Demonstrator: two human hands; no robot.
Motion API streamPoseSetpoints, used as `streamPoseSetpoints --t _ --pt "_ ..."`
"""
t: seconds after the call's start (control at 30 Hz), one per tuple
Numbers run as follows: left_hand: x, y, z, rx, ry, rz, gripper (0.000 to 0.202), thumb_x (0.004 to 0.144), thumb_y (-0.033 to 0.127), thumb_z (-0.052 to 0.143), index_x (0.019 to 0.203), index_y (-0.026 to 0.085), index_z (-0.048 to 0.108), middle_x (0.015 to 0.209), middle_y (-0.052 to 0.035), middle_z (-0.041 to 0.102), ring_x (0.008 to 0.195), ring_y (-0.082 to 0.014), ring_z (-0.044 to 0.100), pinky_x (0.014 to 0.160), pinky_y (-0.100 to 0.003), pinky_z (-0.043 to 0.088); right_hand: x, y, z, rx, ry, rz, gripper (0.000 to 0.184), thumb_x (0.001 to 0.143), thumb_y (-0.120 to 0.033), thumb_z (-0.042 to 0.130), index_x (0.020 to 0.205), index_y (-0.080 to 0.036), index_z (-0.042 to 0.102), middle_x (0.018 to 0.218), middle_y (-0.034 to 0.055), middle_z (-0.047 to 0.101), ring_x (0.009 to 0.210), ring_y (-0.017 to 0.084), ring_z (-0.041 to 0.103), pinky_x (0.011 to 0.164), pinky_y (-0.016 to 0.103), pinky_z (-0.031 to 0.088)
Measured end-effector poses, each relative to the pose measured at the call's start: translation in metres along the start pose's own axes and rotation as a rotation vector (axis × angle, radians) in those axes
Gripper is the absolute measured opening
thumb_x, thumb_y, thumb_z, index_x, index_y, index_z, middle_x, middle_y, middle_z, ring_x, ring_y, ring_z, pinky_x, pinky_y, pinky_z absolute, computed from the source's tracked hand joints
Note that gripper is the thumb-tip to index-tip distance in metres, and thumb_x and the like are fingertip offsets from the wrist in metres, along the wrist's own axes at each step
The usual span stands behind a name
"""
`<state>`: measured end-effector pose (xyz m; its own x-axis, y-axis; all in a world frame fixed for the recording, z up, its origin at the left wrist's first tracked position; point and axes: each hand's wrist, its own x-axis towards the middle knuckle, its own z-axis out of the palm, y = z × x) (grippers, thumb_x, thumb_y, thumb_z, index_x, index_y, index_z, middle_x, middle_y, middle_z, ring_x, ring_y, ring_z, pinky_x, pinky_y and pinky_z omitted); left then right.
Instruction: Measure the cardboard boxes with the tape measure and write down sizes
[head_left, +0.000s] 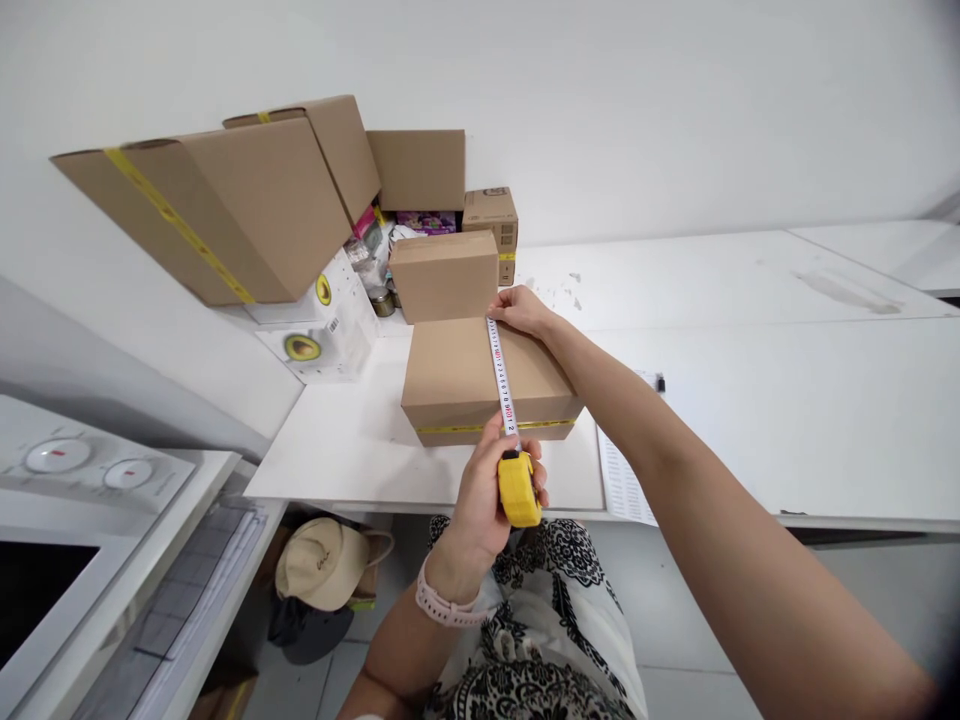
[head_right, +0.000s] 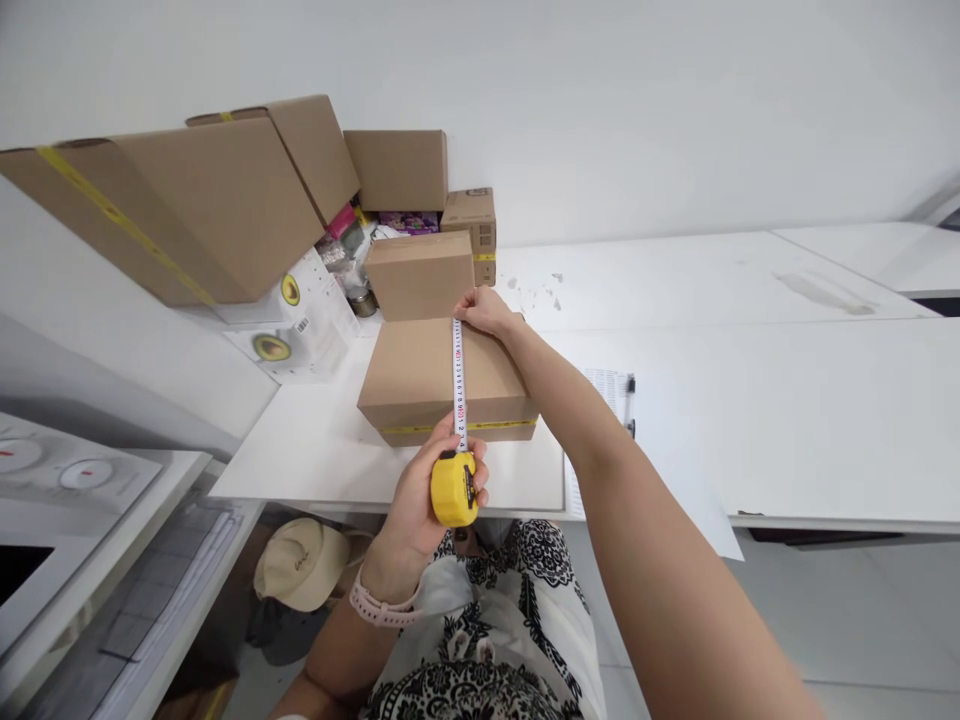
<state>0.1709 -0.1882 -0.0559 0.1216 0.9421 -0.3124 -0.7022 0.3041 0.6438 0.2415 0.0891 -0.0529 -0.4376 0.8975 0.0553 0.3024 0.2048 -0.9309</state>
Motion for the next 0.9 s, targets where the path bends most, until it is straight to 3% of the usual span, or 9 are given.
streamPoseSetpoints --t 0.47,0.57,0.67,0.77,0.9 --pt "-0.003 0.002 -0.009 0.023 0.007 0.009 0.067 0.079 0.026 0.067 0.141 0.025 0.041 0.077 0.0029 0.059 0.053 -0.0113 0.056 0.046 -0.022 0.046 0.007 0.007 -0.001 -0.045 0.002 -0.030 0.026 0.077 -0.028 0.080 0.071 -0.023 0.055 0.063 -0.0019 0.063 0.080 0.018 0.056 0.075 0.029 0.048" --pt "0.000 0.002 -0.009 0.027 0.010 0.010 0.062 0.080 0.029 0.068 0.136 0.026 0.041 0.075 0.0032 0.060 0.052 -0.0120 0.056 0.045 -0.022 0.046 0.010 0.009 0.000 -0.090 0.050 -0.047 0.024 0.077 -0.021 0.079 0.066 -0.021 0.057 0.067 0.0000 0.064 0.076 0.017 0.056 0.073 0.029 0.046" --pt "0.002 0.009 -0.012 0.053 0.024 0.018 0.045 0.081 0.033 0.068 0.119 0.025 0.046 0.072 0.0032 0.061 0.051 -0.0123 0.056 0.046 -0.023 0.046 0.009 -0.001 -0.003 -0.050 0.076 -0.049 0.022 0.077 -0.016 0.077 0.063 -0.018 0.059 0.071 0.0028 0.065 0.073 0.016 0.057 0.071 0.030 0.045" --pt "-0.001 0.017 -0.021 0.137 0.054 0.080 0.031 0.081 0.034 0.071 0.098 0.023 0.048 0.070 0.0027 0.061 0.050 -0.0116 0.054 0.044 -0.022 0.044 -0.014 -0.031 -0.012 0.062 0.078 -0.157 0.019 0.078 -0.020 0.079 0.069 -0.018 0.063 0.076 0.0036 0.066 0.077 0.017 0.059 0.075 0.031 0.048" --pt "-0.018 0.015 -0.040 0.354 0.082 0.198 0.028 0.084 0.037 0.073 0.080 0.021 0.050 0.069 0.0011 0.063 0.052 -0.0091 0.053 0.048 -0.019 0.042 -0.100 -0.082 -0.021 0.138 0.171 -0.360 0.018 0.083 -0.034 0.077 0.081 -0.021 0.066 0.089 0.0037 0.067 0.096 0.021 0.063 0.079 0.032 0.053"
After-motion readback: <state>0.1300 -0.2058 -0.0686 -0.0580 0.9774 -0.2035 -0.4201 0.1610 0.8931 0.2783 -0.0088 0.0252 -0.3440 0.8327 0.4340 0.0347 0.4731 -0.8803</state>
